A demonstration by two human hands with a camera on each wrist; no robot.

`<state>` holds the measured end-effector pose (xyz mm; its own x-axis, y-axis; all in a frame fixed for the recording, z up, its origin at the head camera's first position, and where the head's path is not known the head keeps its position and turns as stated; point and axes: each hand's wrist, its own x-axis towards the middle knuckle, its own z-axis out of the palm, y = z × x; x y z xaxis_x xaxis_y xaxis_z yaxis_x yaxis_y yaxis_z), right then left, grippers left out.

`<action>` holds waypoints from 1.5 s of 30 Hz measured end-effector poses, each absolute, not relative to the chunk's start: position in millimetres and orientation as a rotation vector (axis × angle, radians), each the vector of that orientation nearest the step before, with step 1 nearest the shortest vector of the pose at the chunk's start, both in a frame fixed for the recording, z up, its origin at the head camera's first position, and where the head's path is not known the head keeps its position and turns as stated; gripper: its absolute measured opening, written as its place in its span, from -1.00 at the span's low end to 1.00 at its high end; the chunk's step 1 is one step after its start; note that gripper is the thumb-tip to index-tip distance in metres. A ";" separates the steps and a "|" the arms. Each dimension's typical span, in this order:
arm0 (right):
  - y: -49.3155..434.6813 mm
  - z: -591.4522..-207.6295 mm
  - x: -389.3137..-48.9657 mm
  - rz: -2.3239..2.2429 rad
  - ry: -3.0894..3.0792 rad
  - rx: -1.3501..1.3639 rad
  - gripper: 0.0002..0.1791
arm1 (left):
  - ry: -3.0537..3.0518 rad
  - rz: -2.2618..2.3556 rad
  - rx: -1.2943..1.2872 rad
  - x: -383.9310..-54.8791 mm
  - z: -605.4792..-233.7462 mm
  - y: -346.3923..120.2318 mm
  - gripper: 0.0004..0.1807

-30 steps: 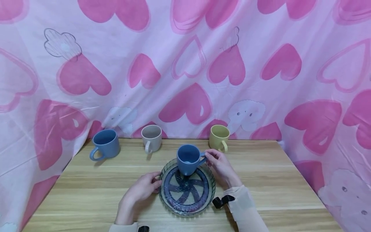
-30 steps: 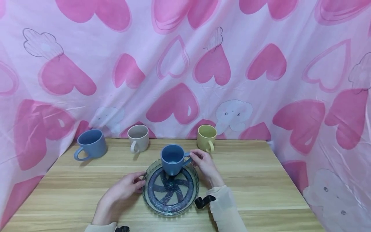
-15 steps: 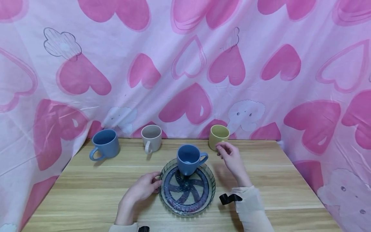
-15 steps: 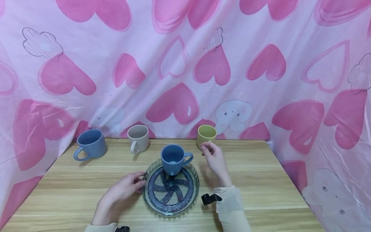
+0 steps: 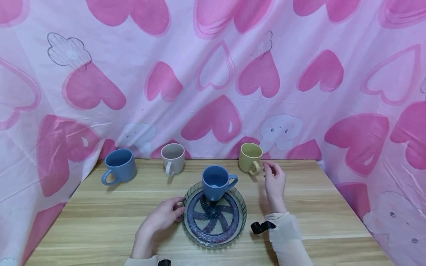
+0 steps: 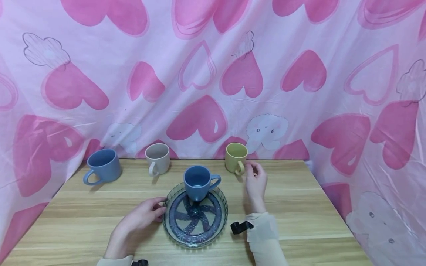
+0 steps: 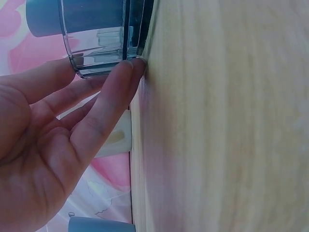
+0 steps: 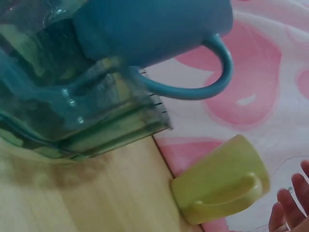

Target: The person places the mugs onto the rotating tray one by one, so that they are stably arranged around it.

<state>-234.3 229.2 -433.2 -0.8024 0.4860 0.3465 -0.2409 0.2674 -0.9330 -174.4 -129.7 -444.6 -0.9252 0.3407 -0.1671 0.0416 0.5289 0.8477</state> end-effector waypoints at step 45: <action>248.6 -469.5 -260.8 1.512 -2.493 -0.201 -0.78 | 2.441 1.304 0.344 -177.3 -449.1 -131.2 -0.50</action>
